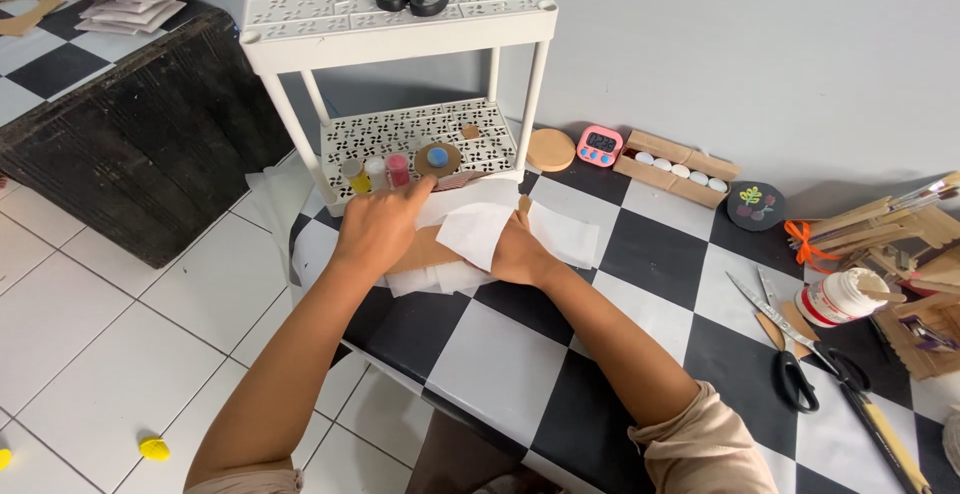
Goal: Cutting cardboard and paper with scissors and assembling them into miniature structures.
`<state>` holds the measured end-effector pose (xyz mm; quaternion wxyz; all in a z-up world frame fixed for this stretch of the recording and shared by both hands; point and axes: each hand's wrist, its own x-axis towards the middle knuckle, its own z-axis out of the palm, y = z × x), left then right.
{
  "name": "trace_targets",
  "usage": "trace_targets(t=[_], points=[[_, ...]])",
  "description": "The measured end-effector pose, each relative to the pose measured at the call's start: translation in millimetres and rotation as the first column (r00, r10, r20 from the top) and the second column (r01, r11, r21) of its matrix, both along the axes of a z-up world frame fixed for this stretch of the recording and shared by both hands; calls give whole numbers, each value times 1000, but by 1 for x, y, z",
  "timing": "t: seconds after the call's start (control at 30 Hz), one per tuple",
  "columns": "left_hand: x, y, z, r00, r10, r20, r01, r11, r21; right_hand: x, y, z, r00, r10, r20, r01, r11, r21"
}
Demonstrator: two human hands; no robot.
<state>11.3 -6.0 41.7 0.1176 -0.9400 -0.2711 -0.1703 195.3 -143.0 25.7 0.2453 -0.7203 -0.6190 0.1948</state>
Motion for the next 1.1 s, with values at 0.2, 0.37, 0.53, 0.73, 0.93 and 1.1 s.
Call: trace_targets(t=[0.2, 0.37, 0.53, 0.73, 0.93, 1.1], points=[[-2, -12, 17, 1000, 1, -11, -1, 1000, 4, 46, 1, -8, 993, 113, 27, -114, 993, 37], [-3, -10, -16, 999, -36, 18, 29, 959, 283, 88, -42, 15, 988, 153, 1, -153, 987, 57], [4, -54, -13, 997, -71, 11, 59, 904, 423, 157, -124, 36, 991, 30, -131, -34, 999, -28], [14, -79, -12, 995, -3, -101, 19, 989, 150, 175, -203, 47, 958, -228, -172, 195, 963, -188], [12, -80, -2, 953, 7, -303, -91, 960, -265, 178, -216, 44, 977, -203, 64, 213, 940, -266], [-6, -76, 50, 911, -118, -394, -190, 731, -656, 199, -175, -10, 921, -181, 345, 210, 977, -48]])
